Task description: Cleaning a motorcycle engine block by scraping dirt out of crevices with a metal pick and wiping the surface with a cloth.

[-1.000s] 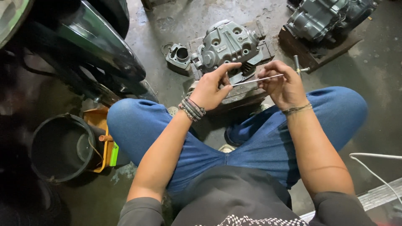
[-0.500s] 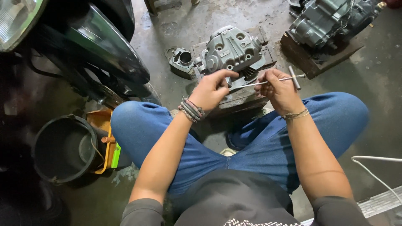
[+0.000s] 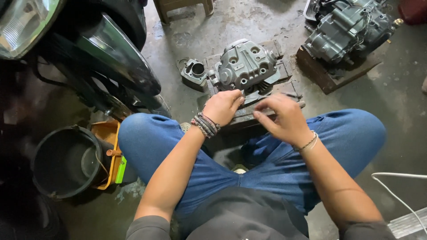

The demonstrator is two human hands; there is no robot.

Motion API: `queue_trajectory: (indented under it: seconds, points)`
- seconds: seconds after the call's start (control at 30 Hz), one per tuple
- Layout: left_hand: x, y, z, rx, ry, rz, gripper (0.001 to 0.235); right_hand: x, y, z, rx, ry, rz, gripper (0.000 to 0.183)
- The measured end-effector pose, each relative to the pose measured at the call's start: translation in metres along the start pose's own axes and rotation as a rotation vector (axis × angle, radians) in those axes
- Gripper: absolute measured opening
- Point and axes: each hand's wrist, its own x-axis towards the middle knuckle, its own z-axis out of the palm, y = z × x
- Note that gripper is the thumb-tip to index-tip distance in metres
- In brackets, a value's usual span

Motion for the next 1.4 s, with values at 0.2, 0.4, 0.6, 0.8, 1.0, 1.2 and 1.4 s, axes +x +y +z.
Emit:
queue_trajectory:
  seconds: [0.2, 0.4, 0.6, 0.8, 1.0, 1.2, 1.4]
  points:
    - [0.001, 0.007, -0.006, -0.010, -0.008, 0.053, 0.019, 0.004, 0.040, -0.010, -0.514, -0.296, 0.133, 0.019]
    - [-0.008, 0.018, -0.021, -0.140, 0.033, 0.087, 0.023, -0.003, 0.061, -0.020, -0.232, -0.390, 0.274, 0.021]
    - [0.002, 0.003, -0.029, -0.017, 0.468, 0.128, 0.043, -0.008, 0.048, -0.031, -0.134, -0.216, 0.420, 0.016]
    - [0.011, -0.025, -0.020, -0.116, 0.424, -0.134, 0.107, -0.008, 0.076, -0.005, -0.066, 0.051, 0.476, 0.012]
    - [0.023, -0.040, -0.009, -0.018, 0.358, -0.279, 0.104, 0.011, 0.042, 0.007, 0.058, 0.201, 0.533, 0.018]
    - [0.016, -0.022, -0.007, 0.141, 0.406, -0.238, 0.081, 0.025, 0.072, 0.021, 0.081, 0.138, 0.454, 0.013]
    - [0.019, -0.003, 0.005, 0.366, 0.491, -0.086, 0.051, 0.057, 0.124, 0.021, 0.022, -0.107, 0.464, 0.016]
